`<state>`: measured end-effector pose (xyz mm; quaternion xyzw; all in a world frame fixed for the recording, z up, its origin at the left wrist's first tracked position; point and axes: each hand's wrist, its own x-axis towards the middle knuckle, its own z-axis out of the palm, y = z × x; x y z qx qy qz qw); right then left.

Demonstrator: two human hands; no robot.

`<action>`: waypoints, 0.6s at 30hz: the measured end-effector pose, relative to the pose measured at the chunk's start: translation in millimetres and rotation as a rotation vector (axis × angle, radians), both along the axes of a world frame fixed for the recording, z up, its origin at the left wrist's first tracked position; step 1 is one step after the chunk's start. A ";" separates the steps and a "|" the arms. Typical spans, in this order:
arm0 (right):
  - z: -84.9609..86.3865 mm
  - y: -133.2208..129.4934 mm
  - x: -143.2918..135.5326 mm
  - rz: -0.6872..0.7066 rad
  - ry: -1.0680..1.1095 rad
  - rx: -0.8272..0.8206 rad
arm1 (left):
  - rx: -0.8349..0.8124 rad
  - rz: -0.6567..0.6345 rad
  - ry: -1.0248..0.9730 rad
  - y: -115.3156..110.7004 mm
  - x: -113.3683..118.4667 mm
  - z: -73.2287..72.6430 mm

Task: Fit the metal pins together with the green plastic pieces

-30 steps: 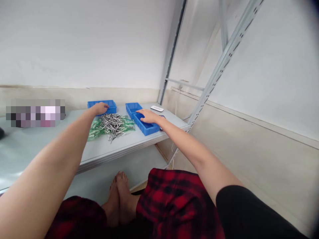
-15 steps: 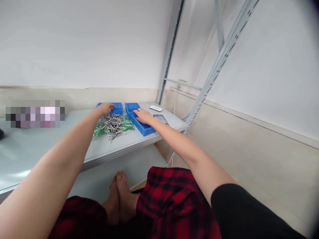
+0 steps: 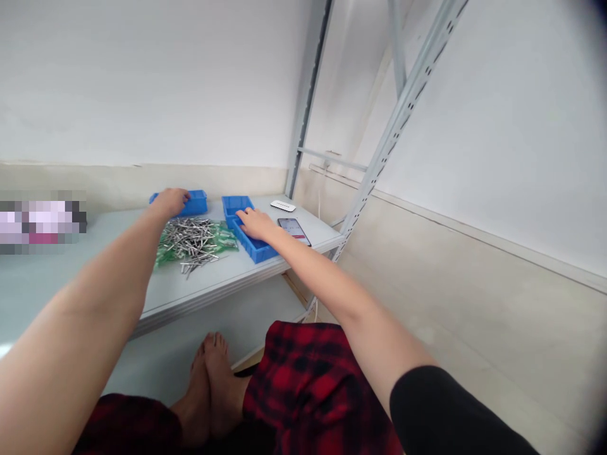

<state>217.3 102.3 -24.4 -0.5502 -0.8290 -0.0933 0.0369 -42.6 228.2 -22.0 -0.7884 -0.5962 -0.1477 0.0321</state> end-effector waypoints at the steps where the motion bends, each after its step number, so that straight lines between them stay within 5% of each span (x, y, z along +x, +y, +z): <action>1: -0.8 0.8 0.7 0.006 0.007 0.005 | -0.035 0.029 0.051 -2.0 2.0 -0.8; 9: -4.5 12.3 6.6 0.079 0.077 -0.008 | -0.108 -0.046 0.120 -15.3 40.1 3.7; 18: 10.6 7.7 7.9 0.059 0.081 -0.109 | -0.073 -0.039 0.117 -15.6 35.3 0.4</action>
